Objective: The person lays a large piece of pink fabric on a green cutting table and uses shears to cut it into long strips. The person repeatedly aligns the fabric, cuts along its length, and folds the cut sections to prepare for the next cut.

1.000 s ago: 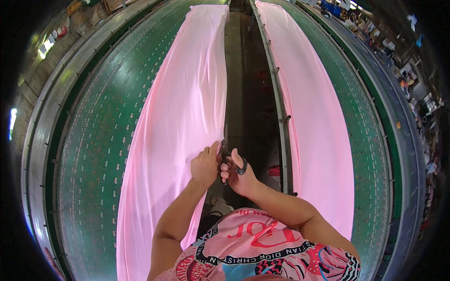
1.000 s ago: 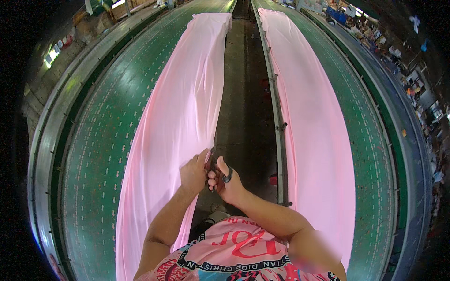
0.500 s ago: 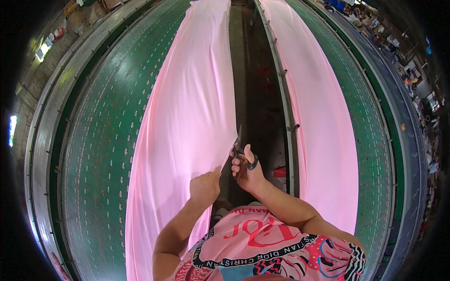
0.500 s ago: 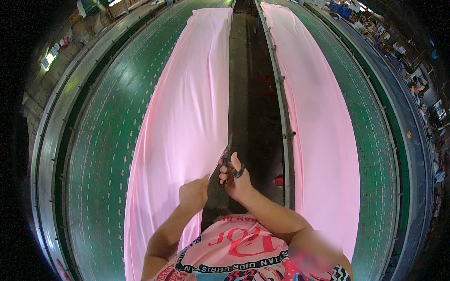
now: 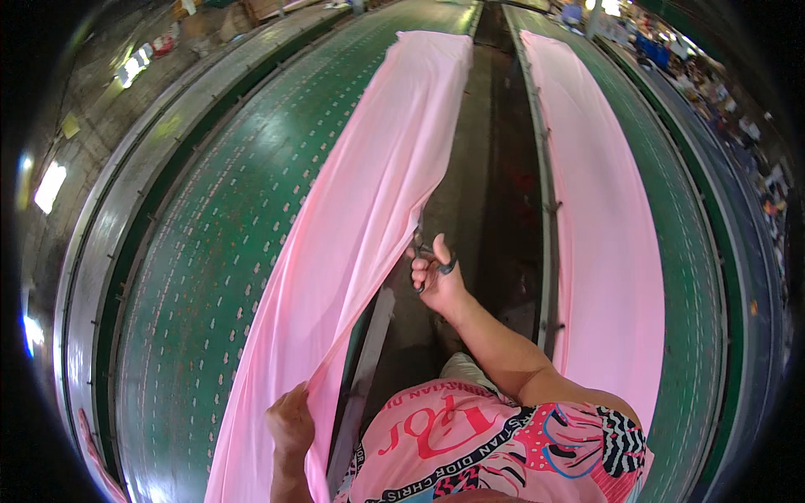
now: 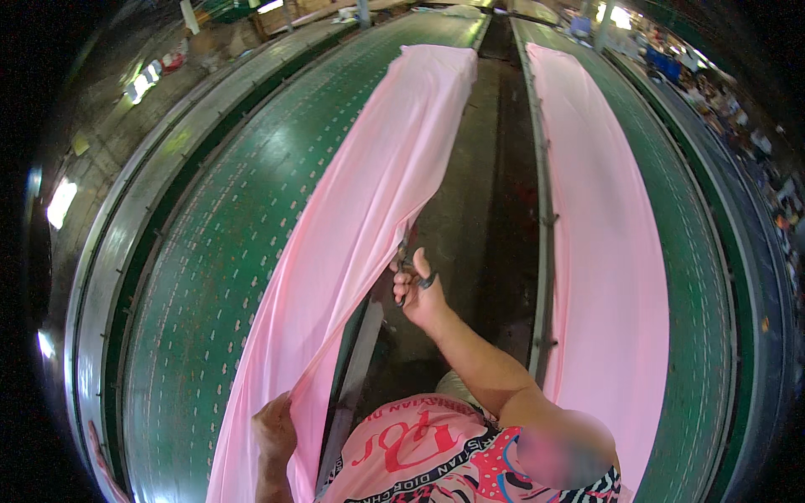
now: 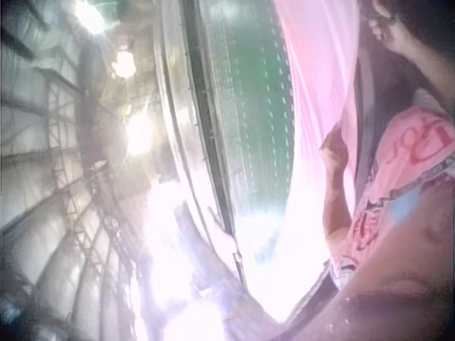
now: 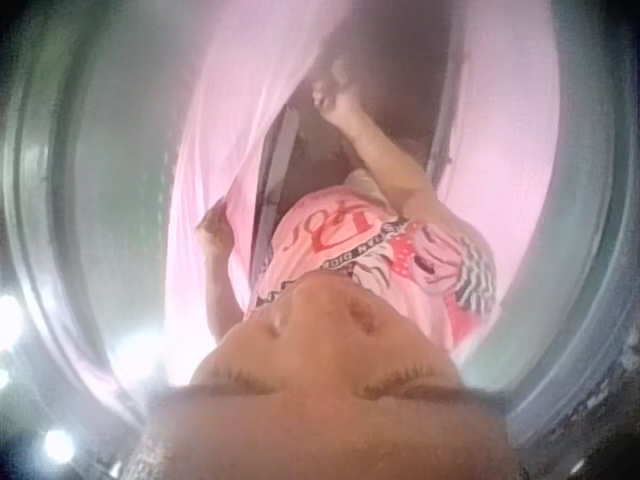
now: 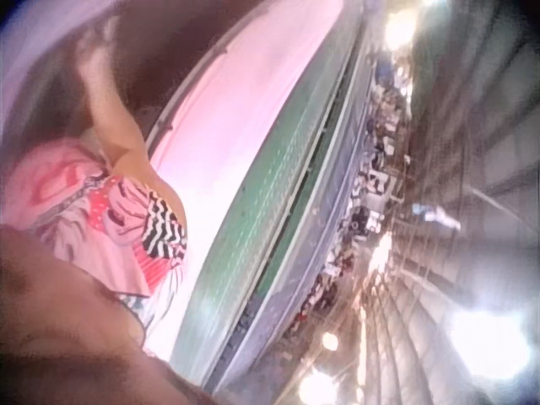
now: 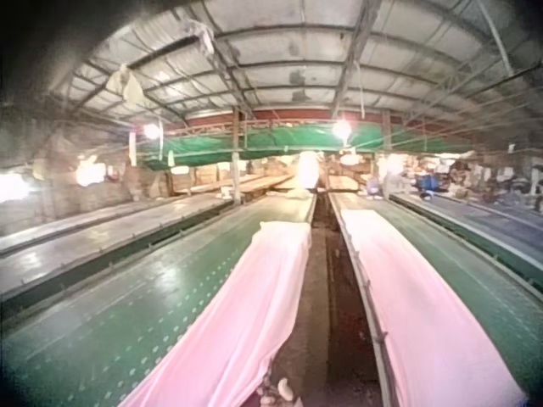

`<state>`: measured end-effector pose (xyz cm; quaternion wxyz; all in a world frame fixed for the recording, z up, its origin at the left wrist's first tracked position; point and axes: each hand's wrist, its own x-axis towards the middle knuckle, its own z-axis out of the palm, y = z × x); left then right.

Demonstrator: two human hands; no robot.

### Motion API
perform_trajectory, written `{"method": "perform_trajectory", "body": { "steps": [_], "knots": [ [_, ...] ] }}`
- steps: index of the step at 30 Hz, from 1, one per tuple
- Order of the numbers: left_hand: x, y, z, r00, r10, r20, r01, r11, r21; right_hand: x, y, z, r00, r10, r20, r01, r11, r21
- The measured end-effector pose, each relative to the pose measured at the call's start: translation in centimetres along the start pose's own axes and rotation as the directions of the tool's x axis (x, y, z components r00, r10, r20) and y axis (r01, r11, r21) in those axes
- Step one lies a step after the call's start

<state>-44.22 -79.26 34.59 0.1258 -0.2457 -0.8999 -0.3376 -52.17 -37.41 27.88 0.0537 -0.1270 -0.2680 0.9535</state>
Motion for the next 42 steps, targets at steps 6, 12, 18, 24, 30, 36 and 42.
{"method": "perform_trajectory", "body": {
  "steps": [6,12,18,24,30,36,42],
  "knots": [
    [0.6,0.9,1.0,0.926,-0.377,0.002,0.371,0.911,0.18,1.8,-1.1,2.5,0.967,0.196,0.164,-0.184,0.979,-0.084],
    [3.5,1.8,5.7,0.897,-0.337,0.287,0.265,0.928,0.263,-0.2,-4.8,-0.2,0.927,0.347,0.141,-0.331,0.935,-0.126],
    [16.9,10.7,17.4,0.967,0.07,0.247,-0.073,0.997,0.004,-1.5,-5.8,-1.6,0.947,0.315,0.072,-0.301,0.941,-0.158],
    [24.1,14.3,24.1,0.933,0.147,0.327,-0.207,0.966,0.157,-4.8,-5.6,-1.0,0.989,0.147,0.021,-0.14,0.969,-0.203],
    [21.6,14.6,25.5,0.88,0.33,0.341,-0.413,0.887,0.206,-8.8,-3.9,-1.7,0.998,0.055,-0.024,-0.057,0.994,-0.088],
    [21.0,15.9,25.3,0.818,0.368,0.443,-0.494,0.844,0.211,-10.0,-2.2,-2.8,0.997,-0.043,-0.06,0.039,0.997,-0.071],
    [21.5,15.5,24.4,0.837,0.339,0.429,-0.462,0.859,0.222,-8.3,-1.6,-1.9,0.989,-0.106,-0.1,0.096,0.99,-0.101]
  ]
}}
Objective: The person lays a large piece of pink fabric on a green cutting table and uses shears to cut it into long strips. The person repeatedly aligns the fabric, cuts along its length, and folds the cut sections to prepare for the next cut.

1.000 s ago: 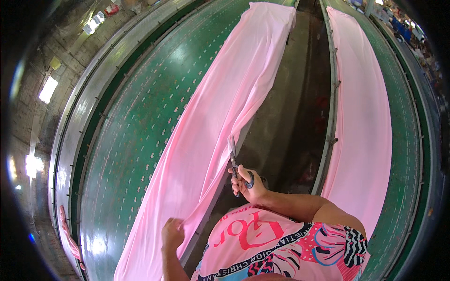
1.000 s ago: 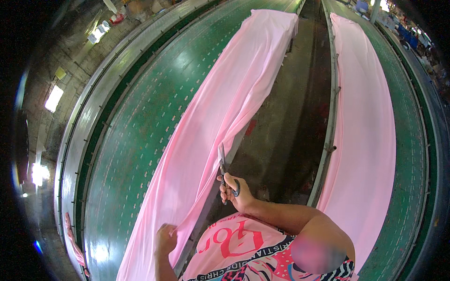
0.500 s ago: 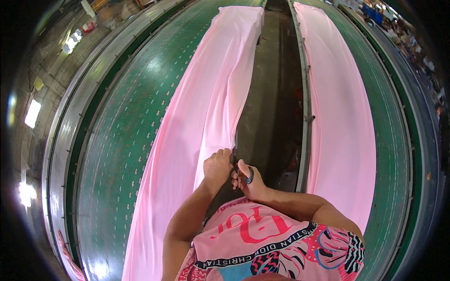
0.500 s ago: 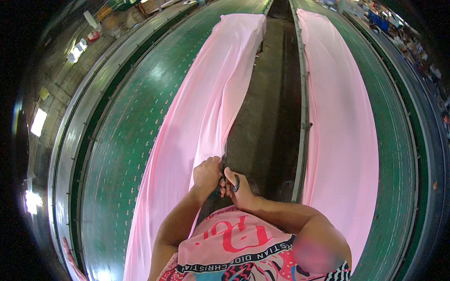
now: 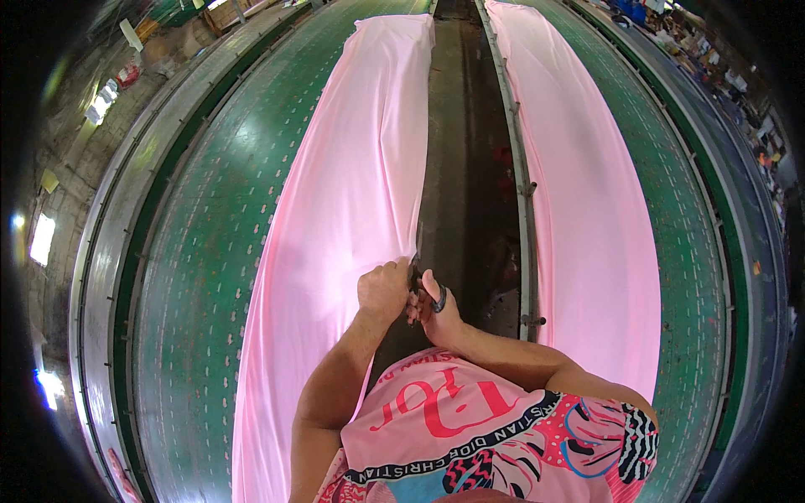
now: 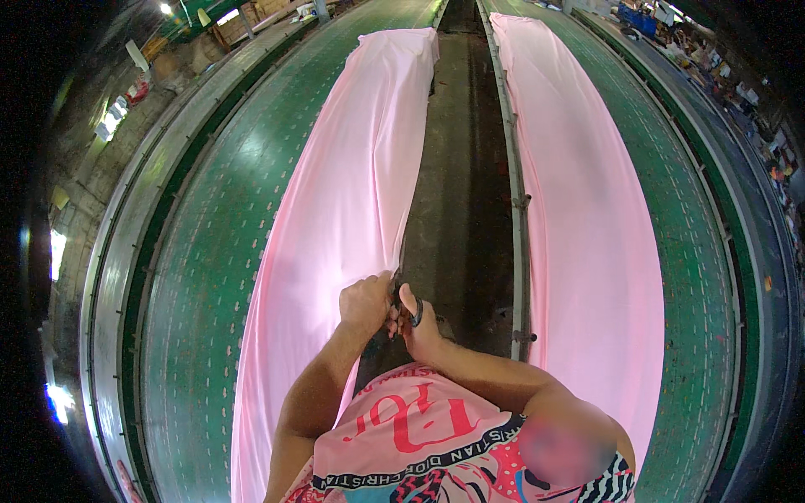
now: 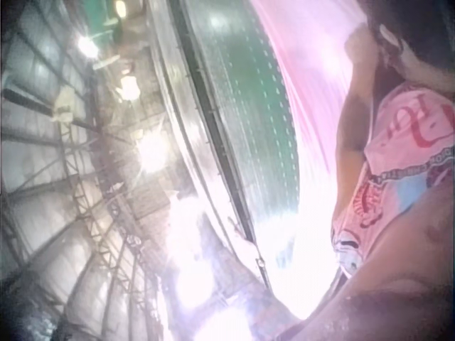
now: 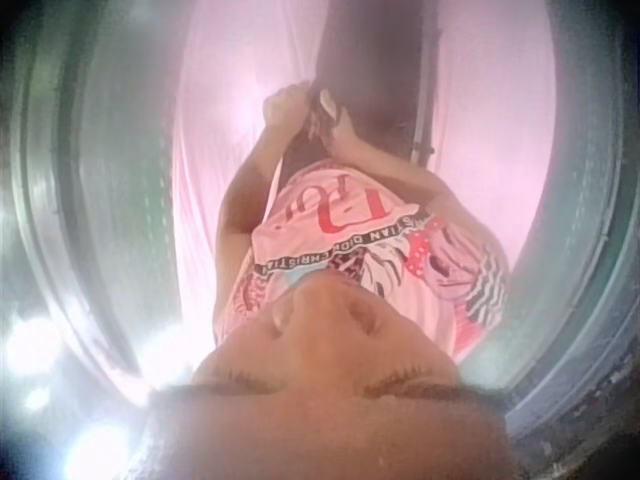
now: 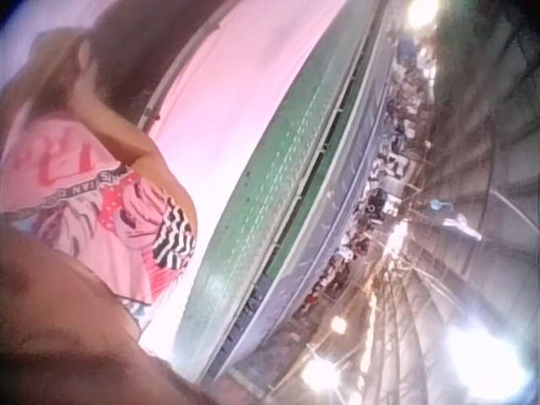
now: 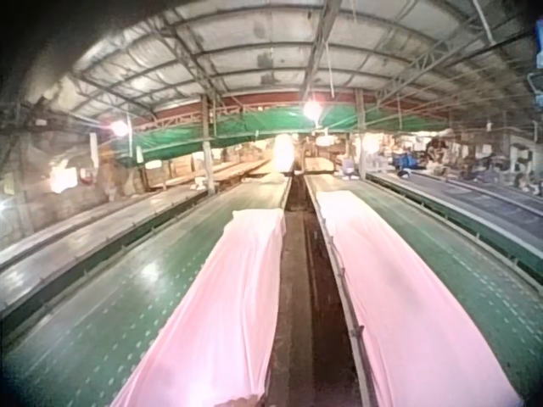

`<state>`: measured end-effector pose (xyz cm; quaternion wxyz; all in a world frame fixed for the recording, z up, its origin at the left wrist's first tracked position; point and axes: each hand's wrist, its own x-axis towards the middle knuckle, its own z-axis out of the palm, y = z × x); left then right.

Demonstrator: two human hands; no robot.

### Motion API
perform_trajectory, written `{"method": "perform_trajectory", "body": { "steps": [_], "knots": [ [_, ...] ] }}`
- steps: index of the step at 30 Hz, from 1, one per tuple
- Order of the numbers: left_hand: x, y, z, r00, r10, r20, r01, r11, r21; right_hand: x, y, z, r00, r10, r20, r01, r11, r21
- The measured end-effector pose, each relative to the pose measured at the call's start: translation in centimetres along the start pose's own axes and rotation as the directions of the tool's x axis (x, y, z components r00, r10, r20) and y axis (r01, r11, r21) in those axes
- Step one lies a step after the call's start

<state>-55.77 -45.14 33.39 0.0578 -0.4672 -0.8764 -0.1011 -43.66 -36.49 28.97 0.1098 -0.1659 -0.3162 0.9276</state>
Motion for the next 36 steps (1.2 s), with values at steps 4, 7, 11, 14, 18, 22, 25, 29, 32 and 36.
{"method": "perform_trajectory", "body": {
  "steps": [4,7,11,14,18,22,25,29,32,36],
  "knots": [
    [-0.5,-0.3,0.1,0.997,-0.004,-0.077,0.002,0.999,-0.032,1.0,0.1,-0.2,0.997,-0.045,-0.062,0.042,0.998,-0.054],
    [-1.0,-0.7,0.8,0.994,-0.006,-0.109,0.001,0.999,-0.04,2.2,-0.3,-0.1,0.993,-0.048,-0.107,0.048,0.999,-0.003],
    [-1.3,-1.4,1.0,0.982,-0.032,-0.185,0.015,0.995,-0.094,3.9,-1.8,0.6,0.989,-0.037,-0.145,0.05,0.995,0.09],
    [-2.0,-2.3,1.1,0.979,-0.035,-0.2,0.028,0.999,-0.036,6.5,-3.7,0.0,0.98,-0.026,-0.197,0.047,0.993,0.104],
    [-3.5,-3.9,0.6,0.964,-0.066,-0.256,0.042,0.994,-0.1,13.2,-6.7,-2.5,0.982,-0.043,-0.183,0.072,0.985,0.155],
    [-5.0,-6.2,-0.3,0.928,-0.202,-0.313,0.145,0.97,-0.196,19.4,-9.8,-2.9,0.983,-0.018,-0.182,0.06,0.971,0.231],
    [-4.7,-6.4,-2.3,0.895,-0.306,-0.324,0.24,0.944,-0.228,24.3,-12.4,-4.1,0.99,-0.007,-0.138,0.044,0.963,0.267],
    [-4.6,-6.9,-4.2,0.84,-0.454,-0.297,0.42,0.891,-0.174,31.3,-16.7,-5.5,0.997,0.049,-0.065,-0.022,0.931,0.365],
    [-3.8,-7.7,-5.0,0.792,-0.497,-0.356,0.481,0.866,-0.14,36.1,-20.4,-6.4,0.994,-0.027,-0.104,0.061,0.937,0.343],
    [-3.1,-8.6,-7.2,0.705,-0.579,-0.409,0.622,0.782,-0.037,44.8,-24.5,-9.3,0.993,-0.065,-0.102,0.101,0.909,0.405]
  ]
}}
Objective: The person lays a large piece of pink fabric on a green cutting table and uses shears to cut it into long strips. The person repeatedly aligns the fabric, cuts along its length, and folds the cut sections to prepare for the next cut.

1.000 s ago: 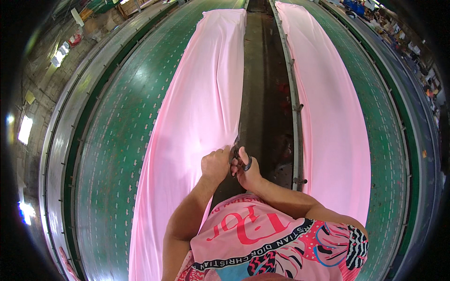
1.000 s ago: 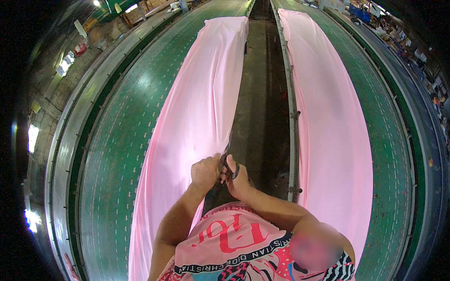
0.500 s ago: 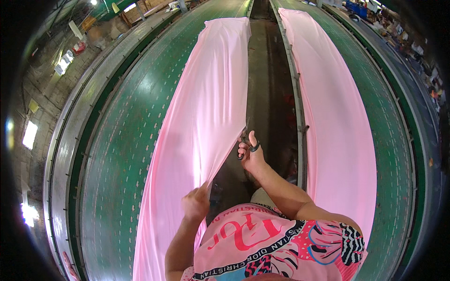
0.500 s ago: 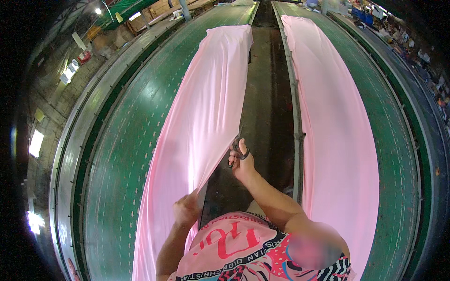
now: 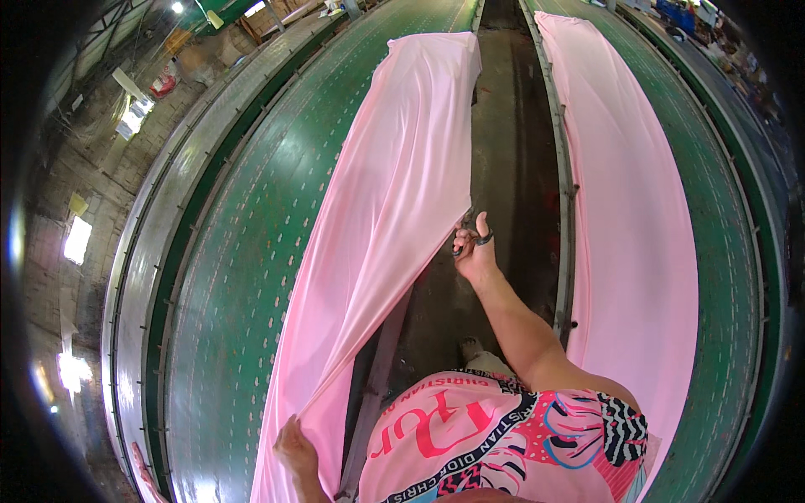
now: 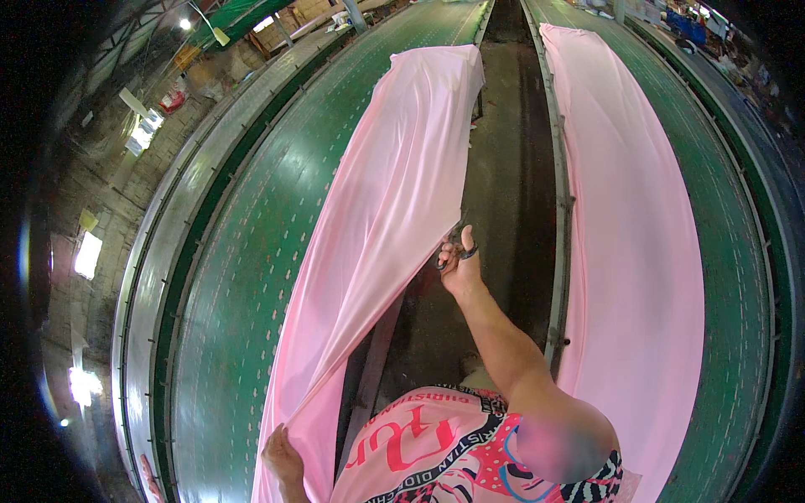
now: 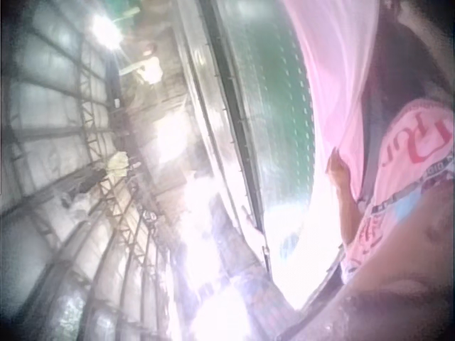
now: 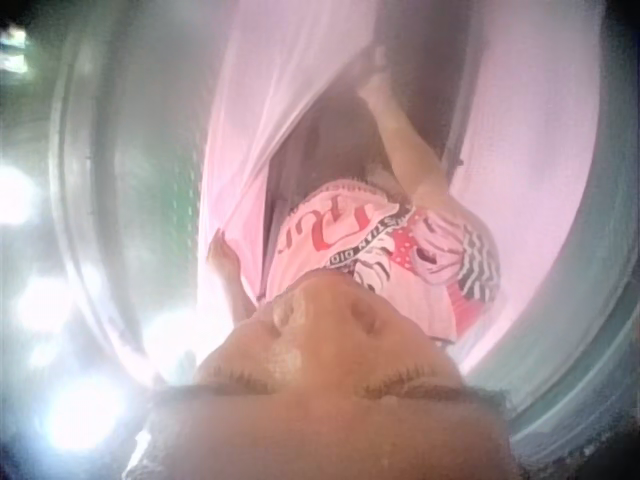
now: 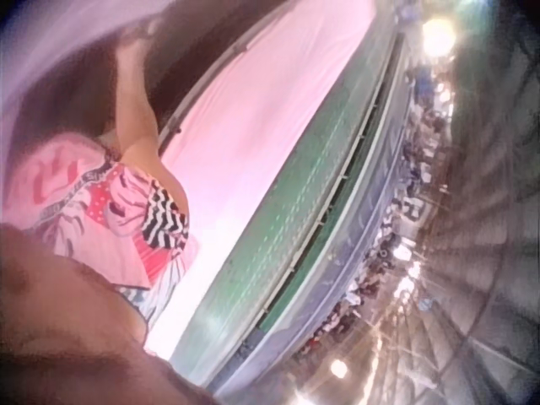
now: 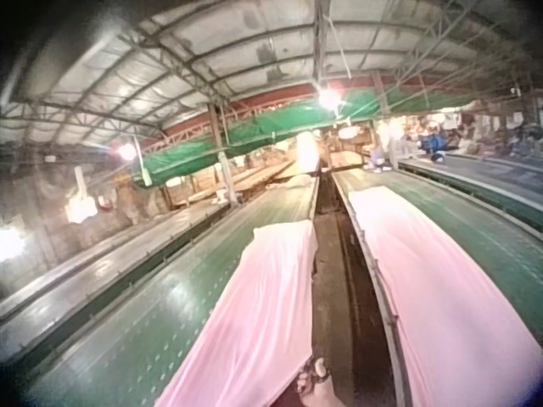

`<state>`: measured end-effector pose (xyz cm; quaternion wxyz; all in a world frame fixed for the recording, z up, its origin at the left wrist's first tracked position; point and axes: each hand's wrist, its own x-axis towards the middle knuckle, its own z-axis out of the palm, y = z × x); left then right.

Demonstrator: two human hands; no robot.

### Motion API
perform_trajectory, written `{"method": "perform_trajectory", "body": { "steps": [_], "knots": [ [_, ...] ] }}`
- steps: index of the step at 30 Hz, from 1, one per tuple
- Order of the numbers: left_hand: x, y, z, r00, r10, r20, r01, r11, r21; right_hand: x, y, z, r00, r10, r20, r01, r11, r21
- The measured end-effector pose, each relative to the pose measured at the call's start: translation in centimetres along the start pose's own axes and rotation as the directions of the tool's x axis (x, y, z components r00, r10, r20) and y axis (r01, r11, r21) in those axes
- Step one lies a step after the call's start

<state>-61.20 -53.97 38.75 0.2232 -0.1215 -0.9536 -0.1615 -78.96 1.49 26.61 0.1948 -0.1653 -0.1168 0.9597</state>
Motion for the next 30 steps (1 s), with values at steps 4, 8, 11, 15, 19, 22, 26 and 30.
{"method": "perform_trajectory", "body": {
  "steps": [4,8,11,15,19,22,26,30],
  "knots": [
    [0.9,-1.6,0.4,0.986,-0.169,-0.017,0.17,0.98,0.107,5.9,-3.8,3.6,0.999,-0.033,-0.004,0.033,0.999,0.025],
    [1.0,-6.3,3.3,0.951,-0.307,0.03,0.297,0.938,0.179,7.5,-3.8,6.5,0.992,-0.017,0.121,0.022,0.999,-0.042],
    [3.5,-7.7,6.1,0.908,-0.346,0.236,0.266,0.911,0.314,7.5,-3.0,6.9,0.985,-0.038,0.169,0.054,0.994,-0.09],
    [8.3,-6.7,9.5,0.854,-0.274,0.442,0.186,0.954,0.234,6.5,-3.6,6.6,0.99,-0.036,0.134,0.052,0.991,-0.12],
    [14.0,-2.1,14.7,0.941,0.043,0.335,0.006,0.99,-0.143,7.0,-5.8,7.4,0.994,-0.072,0.08,0.085,0.98,-0.178],
    [17.9,3.9,19.5,0.956,0.216,0.197,-0.14,0.93,-0.341,7.9,-7.3,7.3,0.994,-0.032,0.102,0.057,0.964,-0.258],
    [21.2,13.6,24.3,0.942,0.244,0.229,-0.058,0.794,-0.605,8.4,-7.3,7.2,0.994,0.005,0.107,0.025,0.961,-0.277],
    [26.0,24.1,27.4,0.845,0.443,0.301,-0.153,0.738,-0.657,8.1,-7.2,5.8,0.997,0.005,0.082,0.024,0.937,-0.35]
  ]
}}
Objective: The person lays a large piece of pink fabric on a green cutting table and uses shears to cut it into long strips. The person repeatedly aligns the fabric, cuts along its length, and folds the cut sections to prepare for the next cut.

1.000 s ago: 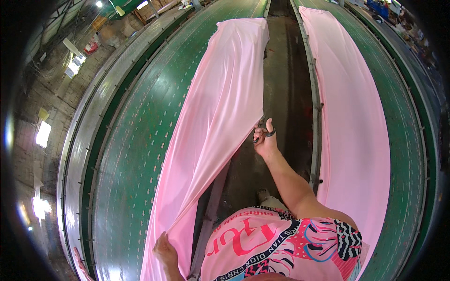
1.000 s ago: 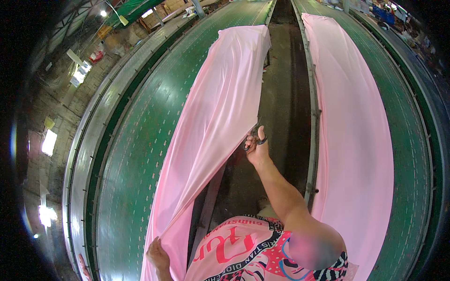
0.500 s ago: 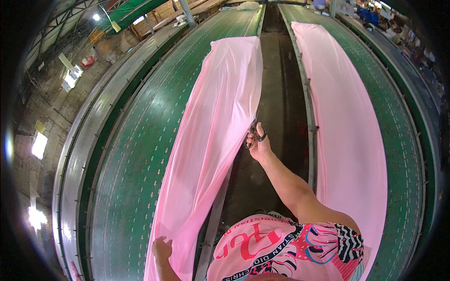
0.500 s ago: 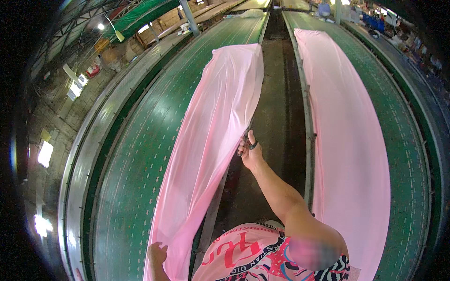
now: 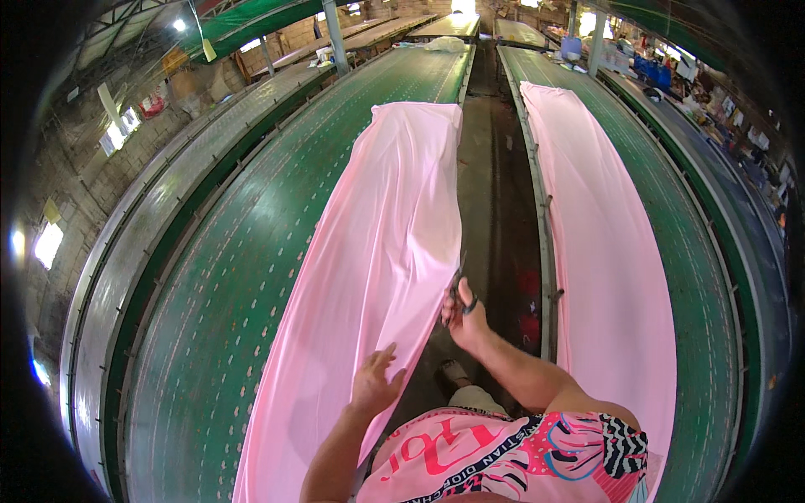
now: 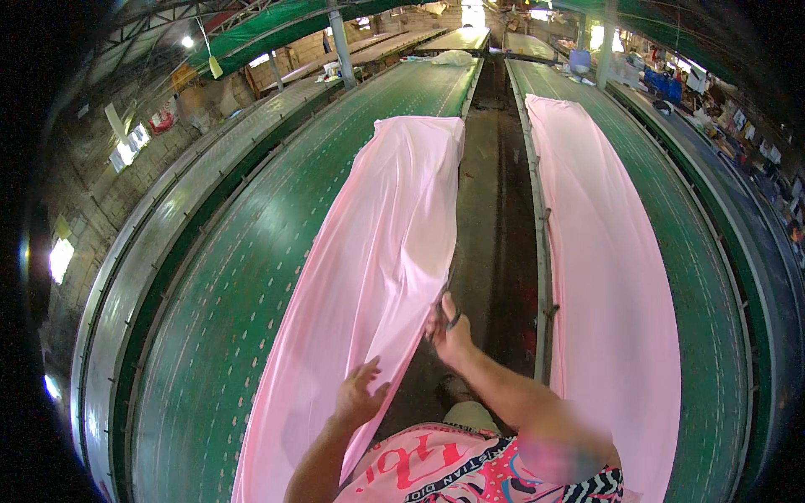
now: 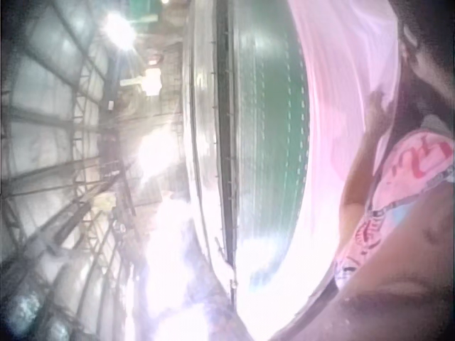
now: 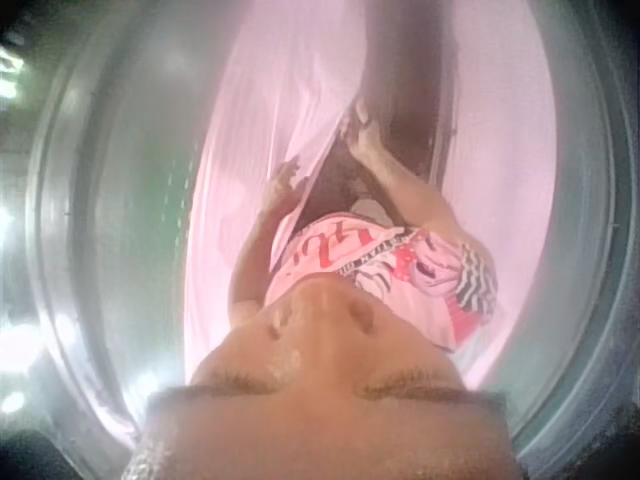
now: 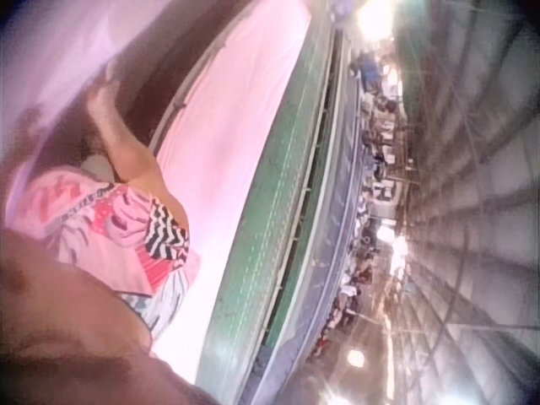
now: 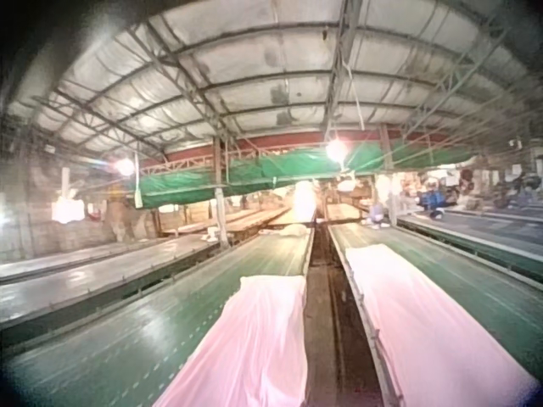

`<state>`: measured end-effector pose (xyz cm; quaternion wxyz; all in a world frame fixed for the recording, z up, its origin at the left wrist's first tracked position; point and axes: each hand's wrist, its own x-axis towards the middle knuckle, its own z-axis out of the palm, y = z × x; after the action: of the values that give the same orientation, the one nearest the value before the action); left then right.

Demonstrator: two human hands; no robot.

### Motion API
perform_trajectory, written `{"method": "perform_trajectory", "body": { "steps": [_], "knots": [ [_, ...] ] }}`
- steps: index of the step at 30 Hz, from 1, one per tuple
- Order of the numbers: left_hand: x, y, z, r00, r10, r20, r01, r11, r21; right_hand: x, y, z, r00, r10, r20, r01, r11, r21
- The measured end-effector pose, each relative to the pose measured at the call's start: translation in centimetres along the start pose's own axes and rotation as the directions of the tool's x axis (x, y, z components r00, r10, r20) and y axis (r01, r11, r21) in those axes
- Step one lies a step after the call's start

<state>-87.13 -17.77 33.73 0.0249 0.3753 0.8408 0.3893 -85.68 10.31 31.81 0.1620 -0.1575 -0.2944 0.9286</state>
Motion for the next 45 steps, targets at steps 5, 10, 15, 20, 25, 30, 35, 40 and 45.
{"method": "perform_trajectory", "body": {
  "steps": [5,10,15,20,25,30,35,40,45],
  "knots": [
    [13.4,1.7,8.0,0.99,0.141,-0.029,-0.131,0.963,0.234,-0.7,-0.9,-0.8,0.993,0.098,-0.073,-0.1,0.995,-0.018],
    [21.9,2.2,11.6,0.971,-0.039,0.235,-0.063,0.909,0.413,1.4,-3.7,-2.0,0.946,0.324,-0.034,-0.323,0.946,0.015],
    [24.7,3.1,10.8,0.938,-0.086,0.336,-0.103,0.855,0.508,3.1,-4.4,-2.7,0.934,0.356,-0.011,-0.355,0.933,0.058],
    [23.1,3.2,9.2,0.952,-0.066,0.297,-0.077,0.892,0.445,3.1,-3.6,-2.8,0.886,0.464,-0.015,-0.463,0.885,0.046],
    [21.6,3.6,7.6,0.989,0.048,0.141,-0.107,0.89,0.444,3.2,-5.5,-0.8,0.894,0.448,0.004,-0.448,0.894,0.008],
    [20.8,3.5,5.3,0.986,0.168,-0.005,-0.148,0.884,0.443,3.2,-6.1,1.4,0.94,0.337,0.043,-0.336,0.941,-0.03],
    [19.1,3.6,4.2,0.986,0.16,-0.037,-0.134,0.913,0.385,7.4,-6.3,0.3,0.952,0.291,-0.095,-0.291,0.957,0.016],
    [17.4,0.9,2.0,0.961,0.124,-0.247,-0.056,0.963,0.264,14.2,-7.6,-0.4,0.985,0.164,-0.061,-0.16,0.985,0.058],
    [18.0,0.8,-2.6,0.926,-0.045,-0.374,0.176,0.929,0.325,24.1,-10.7,-1.4,0.964,0.23,-0.138,-0.206,0.964,0.168]
  ]
}}
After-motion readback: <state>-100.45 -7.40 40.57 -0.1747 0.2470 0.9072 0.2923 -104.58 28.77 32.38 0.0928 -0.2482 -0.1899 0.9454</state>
